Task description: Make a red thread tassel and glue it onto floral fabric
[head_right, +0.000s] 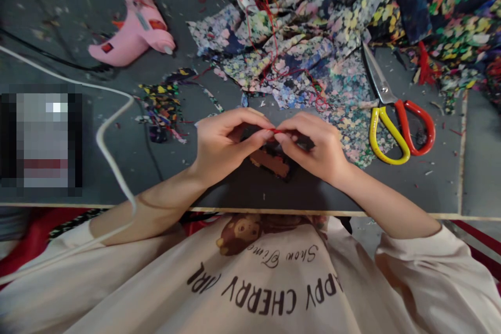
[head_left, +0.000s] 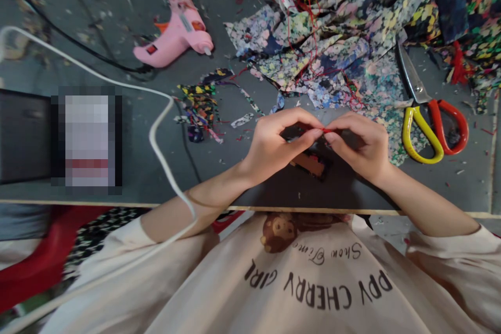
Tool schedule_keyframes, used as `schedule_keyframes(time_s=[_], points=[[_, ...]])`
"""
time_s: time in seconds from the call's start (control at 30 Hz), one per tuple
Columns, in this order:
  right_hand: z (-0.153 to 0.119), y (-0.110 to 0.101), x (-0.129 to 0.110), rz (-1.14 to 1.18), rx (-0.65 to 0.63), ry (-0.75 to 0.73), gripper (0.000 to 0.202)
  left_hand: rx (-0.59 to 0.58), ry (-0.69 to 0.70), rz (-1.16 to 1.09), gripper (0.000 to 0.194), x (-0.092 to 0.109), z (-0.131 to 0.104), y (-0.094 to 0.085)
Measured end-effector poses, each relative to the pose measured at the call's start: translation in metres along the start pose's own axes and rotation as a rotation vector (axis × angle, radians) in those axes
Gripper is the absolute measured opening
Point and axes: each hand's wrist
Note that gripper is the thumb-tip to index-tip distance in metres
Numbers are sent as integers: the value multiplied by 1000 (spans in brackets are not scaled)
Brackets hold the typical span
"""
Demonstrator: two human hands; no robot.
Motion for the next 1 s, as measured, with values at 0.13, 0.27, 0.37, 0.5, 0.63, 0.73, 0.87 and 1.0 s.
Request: schedule_keyframes(time_s=[0.13, 0.27, 0.37, 0.5, 0.63, 0.73, 0.87, 1.0], points=[[1, 0, 0, -29, 8, 10, 9, 3, -36, 14, 29, 2, 0, 0], [1, 0, 0, -21, 5, -5, 6, -5, -34, 14, 29, 2, 0, -1], [0, 0, 1, -3, 10, -16, 6, -13, -31, 19, 30, 1, 1, -1], [0, 0, 2, 28, 9, -19, 7, -27, -11, 30, 29, 0, 1, -1], [0, 0, 2, 61, -3, -1, 8, -36, 32, 33, 23, -1, 0, -1], [-2, -1, 2, 89, -7, 30, 8, -35, 60, 41, 21, -2, 0, -1], [-3, -1, 1, 171, -12, 109, 8, -29, 75, 43, 20, -4, -1, -1], [-1, 1, 0, 301, -8, 210, 9, -34, 76, 28, 20, -4, 0, -1]])
Point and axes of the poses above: each hand's wrist, its own z-axis towards the middle knuckle, its own y-axis out of the palm, x = y × z, and after that the axes turned 8 degrees about -y, right-handed
